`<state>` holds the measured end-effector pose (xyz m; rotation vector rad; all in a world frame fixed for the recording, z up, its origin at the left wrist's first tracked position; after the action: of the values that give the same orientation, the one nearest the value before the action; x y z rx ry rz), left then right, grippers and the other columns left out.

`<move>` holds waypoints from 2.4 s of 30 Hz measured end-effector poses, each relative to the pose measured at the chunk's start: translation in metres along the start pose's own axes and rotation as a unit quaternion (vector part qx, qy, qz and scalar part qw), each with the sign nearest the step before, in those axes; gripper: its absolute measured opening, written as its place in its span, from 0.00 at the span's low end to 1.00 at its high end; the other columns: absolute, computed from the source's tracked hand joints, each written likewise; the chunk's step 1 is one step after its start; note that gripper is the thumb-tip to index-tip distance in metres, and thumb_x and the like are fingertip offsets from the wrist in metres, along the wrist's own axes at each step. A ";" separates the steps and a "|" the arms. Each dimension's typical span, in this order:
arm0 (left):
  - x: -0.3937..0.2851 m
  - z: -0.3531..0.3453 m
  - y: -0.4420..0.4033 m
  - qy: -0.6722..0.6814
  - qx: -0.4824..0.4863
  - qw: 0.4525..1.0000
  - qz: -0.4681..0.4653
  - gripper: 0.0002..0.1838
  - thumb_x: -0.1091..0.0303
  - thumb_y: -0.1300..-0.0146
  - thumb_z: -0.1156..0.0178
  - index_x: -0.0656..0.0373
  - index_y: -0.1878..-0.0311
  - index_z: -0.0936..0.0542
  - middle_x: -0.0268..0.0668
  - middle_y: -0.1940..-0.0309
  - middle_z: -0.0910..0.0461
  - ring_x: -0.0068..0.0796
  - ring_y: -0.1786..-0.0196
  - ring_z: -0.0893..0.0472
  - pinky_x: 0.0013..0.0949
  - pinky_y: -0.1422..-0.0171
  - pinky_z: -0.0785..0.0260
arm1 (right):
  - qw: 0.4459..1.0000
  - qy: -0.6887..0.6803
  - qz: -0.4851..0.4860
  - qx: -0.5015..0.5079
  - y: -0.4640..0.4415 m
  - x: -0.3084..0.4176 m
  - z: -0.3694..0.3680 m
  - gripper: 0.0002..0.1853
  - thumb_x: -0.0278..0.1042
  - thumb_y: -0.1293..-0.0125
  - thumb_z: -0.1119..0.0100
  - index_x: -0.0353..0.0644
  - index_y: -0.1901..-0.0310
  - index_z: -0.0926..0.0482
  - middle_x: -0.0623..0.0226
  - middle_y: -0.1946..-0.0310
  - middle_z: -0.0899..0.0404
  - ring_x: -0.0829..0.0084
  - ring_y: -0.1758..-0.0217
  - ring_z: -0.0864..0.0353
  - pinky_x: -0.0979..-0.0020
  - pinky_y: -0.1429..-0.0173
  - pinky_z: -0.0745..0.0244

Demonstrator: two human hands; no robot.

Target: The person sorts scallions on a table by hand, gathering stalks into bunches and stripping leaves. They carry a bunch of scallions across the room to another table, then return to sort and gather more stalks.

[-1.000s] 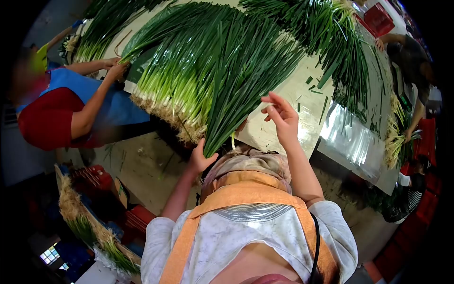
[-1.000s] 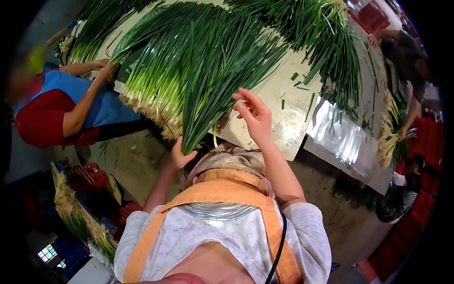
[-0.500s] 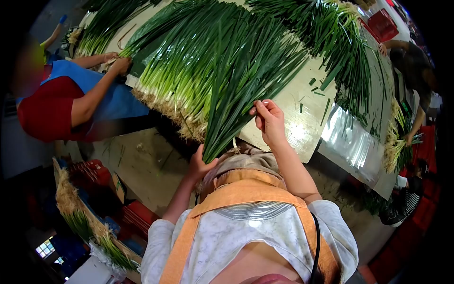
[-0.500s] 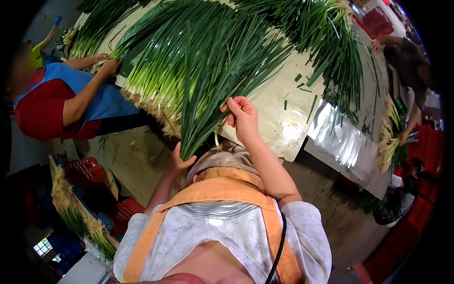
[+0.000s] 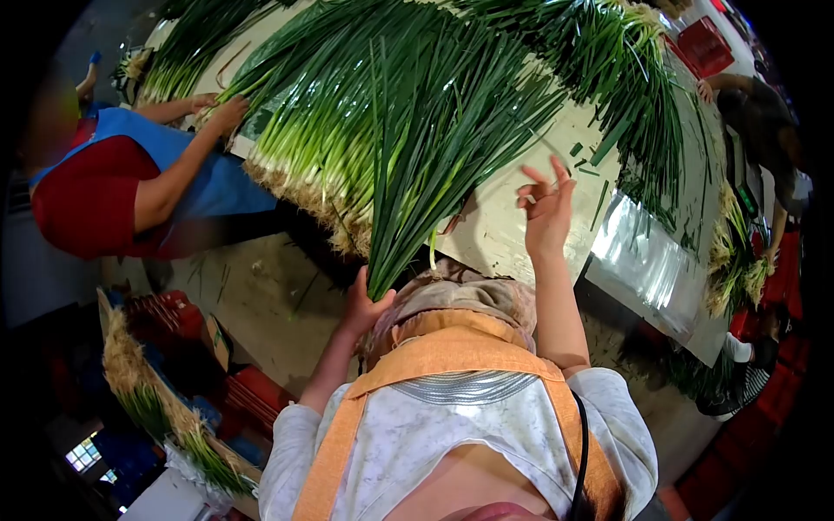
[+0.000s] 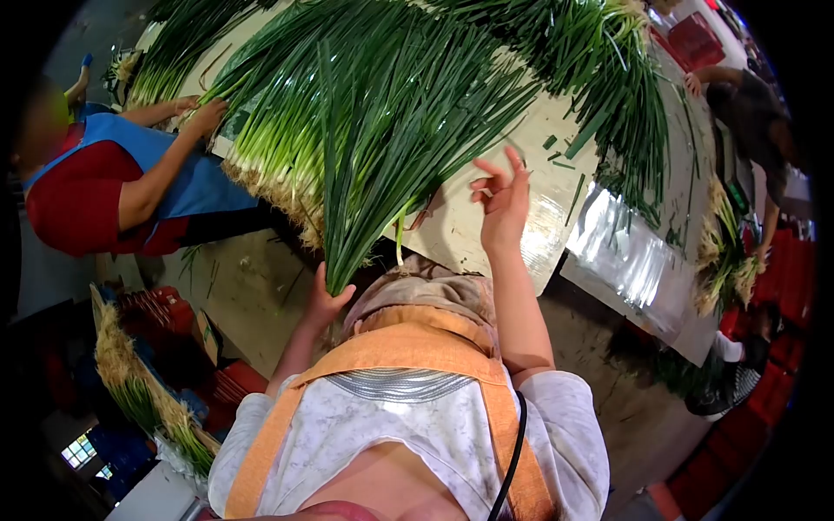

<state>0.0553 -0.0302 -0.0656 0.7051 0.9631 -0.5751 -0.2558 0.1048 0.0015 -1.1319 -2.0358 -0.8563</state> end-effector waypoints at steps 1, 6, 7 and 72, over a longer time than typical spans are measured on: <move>0.001 0.000 0.000 -0.003 -0.006 1.000 -0.005 0.27 0.67 0.49 0.34 0.60 0.46 0.33 0.45 0.60 0.20 0.39 0.58 0.19 0.36 0.55 0.29 | 0.999 -0.001 -0.047 0.020 0.004 -0.005 -0.006 0.21 0.39 0.31 0.51 0.39 0.41 0.36 0.60 0.64 0.21 0.76 0.74 0.27 0.78 0.70 0.34; -0.004 0.003 -0.001 -0.026 -0.005 1.000 -0.015 0.28 0.68 0.50 0.34 0.60 0.46 0.33 0.45 0.60 0.20 0.41 0.57 0.19 0.36 0.55 0.29 | 0.963 0.236 -0.084 0.097 0.016 -0.030 -0.019 0.14 0.36 0.37 0.42 0.36 0.55 0.24 0.65 0.69 0.20 0.81 0.75 0.26 0.80 0.72 0.34; -0.006 0.004 -0.002 -0.029 -0.002 0.999 -0.017 0.28 0.68 0.50 0.34 0.60 0.46 0.34 0.45 0.60 0.20 0.41 0.57 0.19 0.37 0.55 0.28 | 0.962 0.247 -0.071 0.093 0.016 -0.029 -0.023 0.12 0.36 0.38 0.41 0.36 0.58 0.23 0.65 0.70 0.20 0.82 0.76 0.27 0.80 0.73 0.34; -0.029 -0.011 0.016 -0.033 0.014 0.999 0.024 0.27 0.64 0.49 0.33 0.59 0.47 0.31 0.44 0.61 0.20 0.39 0.57 0.19 0.36 0.55 0.28 | 0.995 0.014 -0.049 0.090 0.000 -0.017 -0.022 0.19 0.44 0.31 0.52 0.35 0.50 0.28 0.60 0.62 0.19 0.79 0.74 0.24 0.80 0.75 0.37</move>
<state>0.0473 -0.0081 -0.0396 0.7293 0.8764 -0.5663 -0.2437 0.0800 0.0008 -0.9221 -2.1123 -0.7144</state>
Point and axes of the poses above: each hand's wrist, its own y-axis away from the middle knuckle, its own z-axis out of the back of the hand, x = y × z, the point moved 5 cm from there along -y, towards the middle knuckle
